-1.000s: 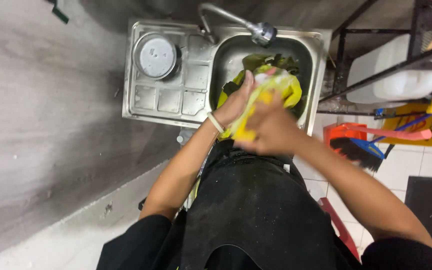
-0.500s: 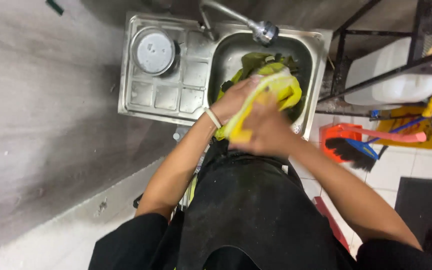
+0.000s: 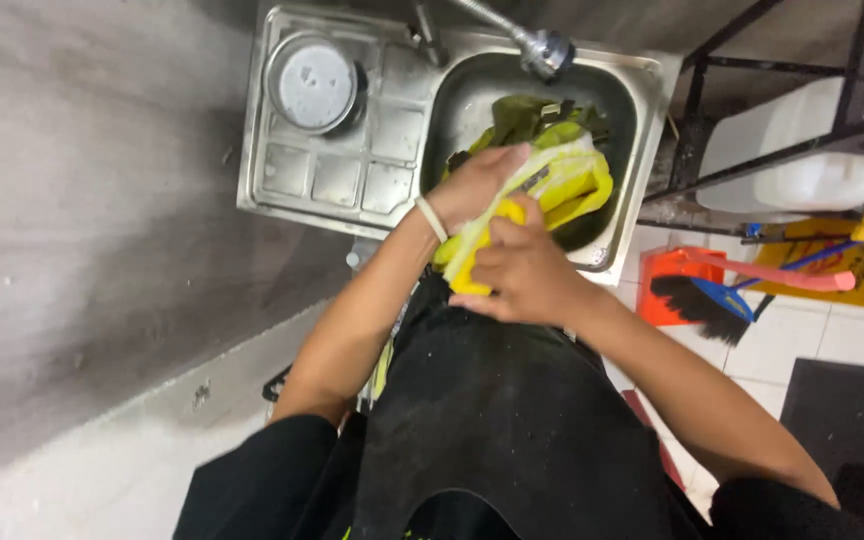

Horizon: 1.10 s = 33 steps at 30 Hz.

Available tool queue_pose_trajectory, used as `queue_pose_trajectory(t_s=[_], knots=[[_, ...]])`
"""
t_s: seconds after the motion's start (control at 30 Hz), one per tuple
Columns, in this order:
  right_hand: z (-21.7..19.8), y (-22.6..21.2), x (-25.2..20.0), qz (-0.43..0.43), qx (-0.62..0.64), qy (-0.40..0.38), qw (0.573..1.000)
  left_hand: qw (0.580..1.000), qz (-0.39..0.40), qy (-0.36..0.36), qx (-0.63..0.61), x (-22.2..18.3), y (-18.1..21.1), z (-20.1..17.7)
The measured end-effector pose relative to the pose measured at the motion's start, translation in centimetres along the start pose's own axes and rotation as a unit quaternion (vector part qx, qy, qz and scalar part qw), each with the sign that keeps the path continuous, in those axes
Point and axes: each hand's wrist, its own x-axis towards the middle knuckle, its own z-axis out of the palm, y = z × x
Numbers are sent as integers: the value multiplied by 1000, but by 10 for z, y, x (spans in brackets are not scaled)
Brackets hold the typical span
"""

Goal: Scrubbing a yellow bag in a sink with a sponge to clean it.

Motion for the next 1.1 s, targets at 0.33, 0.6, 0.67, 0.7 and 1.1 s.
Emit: queue_pose_trajectory(t_s=[0.33, 0.6, 0.67, 0.7, 1.1], knots=[[-9, 27, -11, 11, 38, 43, 998, 998, -27, -25, -53, -31, 46, 8], [-75, 65, -33, 206, 20, 143, 968, 995, 13, -69, -75, -15, 9, 1], [-70, 65, -30, 171, -27, 125, 977, 992, -2, -79, -102, -11, 2, 2], [-65, 64, -29, 132, -67, 101, 984, 988, -19, -79, -132, -11, -3, 2], [-22, 55, -7, 74, -71, 74, 992, 993, -73, 16, -91, 11, -15, 10]])
